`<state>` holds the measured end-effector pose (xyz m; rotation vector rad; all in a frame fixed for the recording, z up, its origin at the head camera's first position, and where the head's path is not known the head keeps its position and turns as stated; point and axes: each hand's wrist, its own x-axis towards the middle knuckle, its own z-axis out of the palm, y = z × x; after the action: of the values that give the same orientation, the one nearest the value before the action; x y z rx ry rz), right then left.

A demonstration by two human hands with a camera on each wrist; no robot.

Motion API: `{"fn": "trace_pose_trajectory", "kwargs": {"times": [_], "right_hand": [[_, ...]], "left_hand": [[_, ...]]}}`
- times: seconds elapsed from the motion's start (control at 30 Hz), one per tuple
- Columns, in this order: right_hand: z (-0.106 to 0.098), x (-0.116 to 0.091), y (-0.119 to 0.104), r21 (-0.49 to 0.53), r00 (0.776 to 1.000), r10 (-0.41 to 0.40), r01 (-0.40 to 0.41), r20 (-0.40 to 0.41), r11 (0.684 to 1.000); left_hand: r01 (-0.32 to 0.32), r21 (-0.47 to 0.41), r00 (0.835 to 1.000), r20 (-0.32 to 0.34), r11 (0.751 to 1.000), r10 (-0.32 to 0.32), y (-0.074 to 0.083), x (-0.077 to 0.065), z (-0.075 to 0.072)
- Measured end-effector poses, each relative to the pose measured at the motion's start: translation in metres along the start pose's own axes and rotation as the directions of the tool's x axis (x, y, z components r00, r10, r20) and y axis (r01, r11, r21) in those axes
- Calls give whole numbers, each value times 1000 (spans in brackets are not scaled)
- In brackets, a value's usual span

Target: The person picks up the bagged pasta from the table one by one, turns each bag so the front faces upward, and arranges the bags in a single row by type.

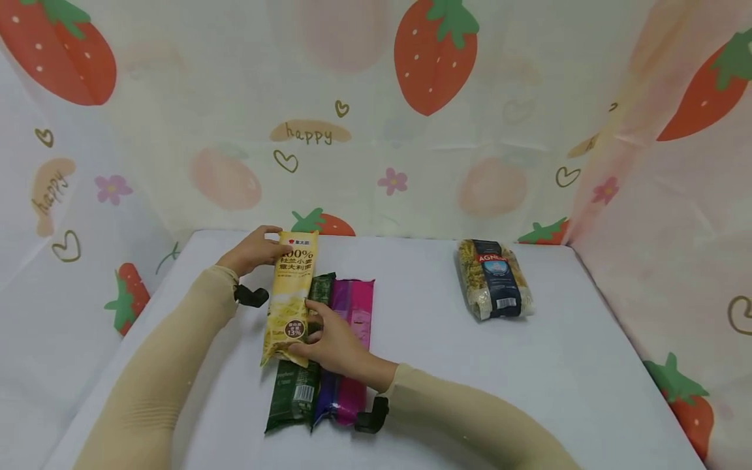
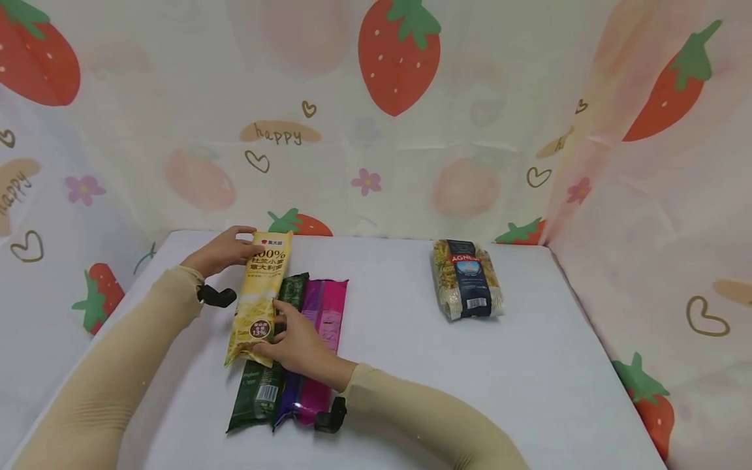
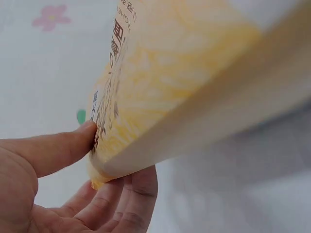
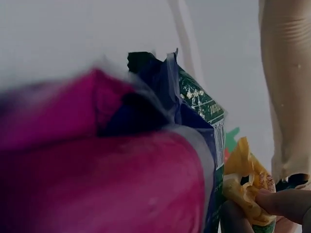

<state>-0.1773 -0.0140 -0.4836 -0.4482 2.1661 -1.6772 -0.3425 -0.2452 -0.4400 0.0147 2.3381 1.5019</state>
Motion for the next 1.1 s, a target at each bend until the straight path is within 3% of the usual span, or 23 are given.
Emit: {"fn": "trace_pose_trajectory", "kwargs": {"times": [0.37, 0.7, 1.1], "right_hand": [[13, 30, -14, -15, 997, 64, -64, 46, 998], [26, 46, -12, -59, 993, 99, -95, 69, 994], [31, 54, -12, -91, 988, 155, -152, 28, 984]], "left_hand": [[38, 69, 999, -34, 997, -35, -14, 9, -24], [43, 92, 999, -14, 995, -42, -29, 15, -40], [59, 17, 998, -17, 998, -59, -40, 22, -37]]}}
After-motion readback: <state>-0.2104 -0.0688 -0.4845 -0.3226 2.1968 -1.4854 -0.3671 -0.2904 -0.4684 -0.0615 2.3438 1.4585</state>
